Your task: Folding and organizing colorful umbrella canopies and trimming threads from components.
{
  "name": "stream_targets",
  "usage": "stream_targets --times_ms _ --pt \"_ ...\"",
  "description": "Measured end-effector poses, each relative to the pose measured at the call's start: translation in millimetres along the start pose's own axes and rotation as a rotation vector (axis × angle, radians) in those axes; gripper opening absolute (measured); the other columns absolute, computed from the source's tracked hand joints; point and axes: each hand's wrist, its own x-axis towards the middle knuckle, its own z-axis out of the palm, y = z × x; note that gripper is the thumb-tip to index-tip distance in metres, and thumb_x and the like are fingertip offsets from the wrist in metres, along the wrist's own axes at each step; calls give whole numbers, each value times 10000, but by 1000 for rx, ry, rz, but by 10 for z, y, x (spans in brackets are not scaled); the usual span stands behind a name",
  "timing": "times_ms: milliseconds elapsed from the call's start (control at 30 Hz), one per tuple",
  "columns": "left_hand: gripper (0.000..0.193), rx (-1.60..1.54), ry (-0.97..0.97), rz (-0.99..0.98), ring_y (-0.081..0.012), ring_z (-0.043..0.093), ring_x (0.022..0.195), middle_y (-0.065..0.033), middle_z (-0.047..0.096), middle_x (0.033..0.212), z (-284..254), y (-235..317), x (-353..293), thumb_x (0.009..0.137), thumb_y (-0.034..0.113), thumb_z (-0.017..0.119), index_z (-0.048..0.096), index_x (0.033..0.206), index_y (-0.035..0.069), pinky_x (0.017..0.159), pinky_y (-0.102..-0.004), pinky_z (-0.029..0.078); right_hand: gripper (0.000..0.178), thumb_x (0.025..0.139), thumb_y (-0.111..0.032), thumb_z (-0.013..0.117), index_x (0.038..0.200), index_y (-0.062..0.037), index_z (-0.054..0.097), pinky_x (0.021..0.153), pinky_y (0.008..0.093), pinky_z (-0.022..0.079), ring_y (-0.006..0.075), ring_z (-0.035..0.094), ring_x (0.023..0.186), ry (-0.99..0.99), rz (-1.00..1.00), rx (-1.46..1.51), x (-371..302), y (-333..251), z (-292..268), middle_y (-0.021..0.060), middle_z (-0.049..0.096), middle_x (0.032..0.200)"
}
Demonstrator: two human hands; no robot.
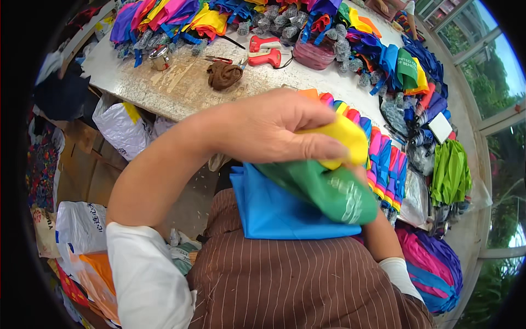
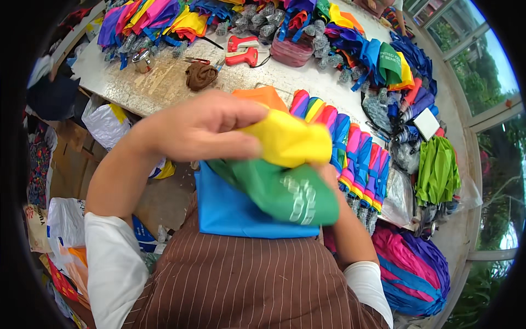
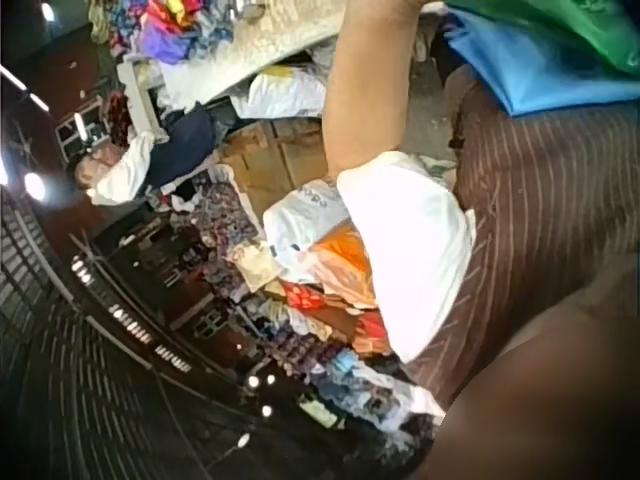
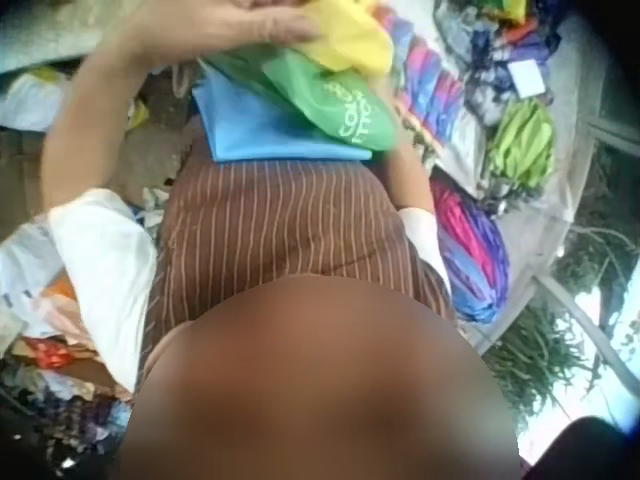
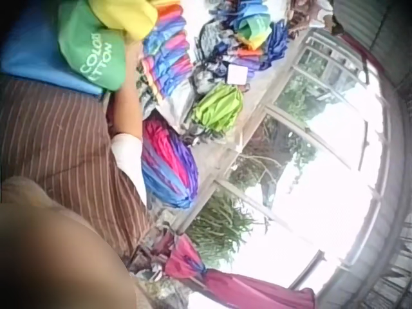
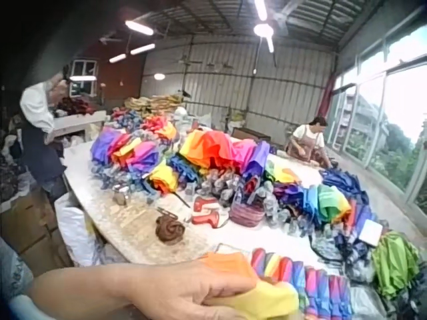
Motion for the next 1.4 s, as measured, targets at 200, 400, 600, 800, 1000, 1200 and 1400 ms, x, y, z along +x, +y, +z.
stream_targets --times_ms 200,400,600,800,1000,1200,1400 --pt "331 -71 587 -9 -130 616 937 -57 650 976 -433 31 -184 936 261 540 585 1155 16 830 -264 467 485 942 -340 483 1360 -98 429 993 379 419 256 519 1163 155 11 93 295 -225 -370 126 512 1305" --pt "315 688 -26 -237 -369 613 817 -211 637 931 106 -520 -218 824 301 635 637 986 31 727 -409 495 492 941 -352 486 1356 -93 433 982 382 429 257 529 1153 226 64 154 311 -327 -84 126 514 1302" --pt "467 -266 -140 195 -296 648 895 -176 660 953 128 392 -270 865 337 623 561 1141 -34 809 -388 502 500 939 -364 489 1352 -88 437 972 385 438 257 538 1142 365 75 230 197 -522 -63 126 517 1299" --pt "383 -137 96 -608 -179 646 860 -113 662 865 -390 -260 -216 936 323 516 633 1056 -22 807 -291 495 508 937 -376 491 1349 -83 440 961 388 447 257 548 1132 513 95 306 364 -664 -11 126 519 1297" --pt "492 -393 391 300 -237 407 1278 -134 433 1386 -391 -214 72 972 351 428 417 1358 46 1035 -368 343 516 936 -388 494 1345 -78 444 951 391 456 258 557 1121 638 127 383 568 -726 235 126 522 1294" --pt "575 -142 155 -634 -189 655 843 -122 682 908 -509 -231 -253 980 475 340 647 1027 -9 788 -325 517 525 934 -400 497 1342 -74 447 940 394 465 258 567 1111 789 138 467 609 -933 80 126 524 1291" --pt "522 -485 674 222 -227 499 1202 -126 564 1249 -238 -436 100 994 444 326 517 1291 59 1037 -375 339 534 932 -412 500 1338 -69 451 930 397 474 258 577 1100 888 187 524 843 -995 308 126 526 1288"
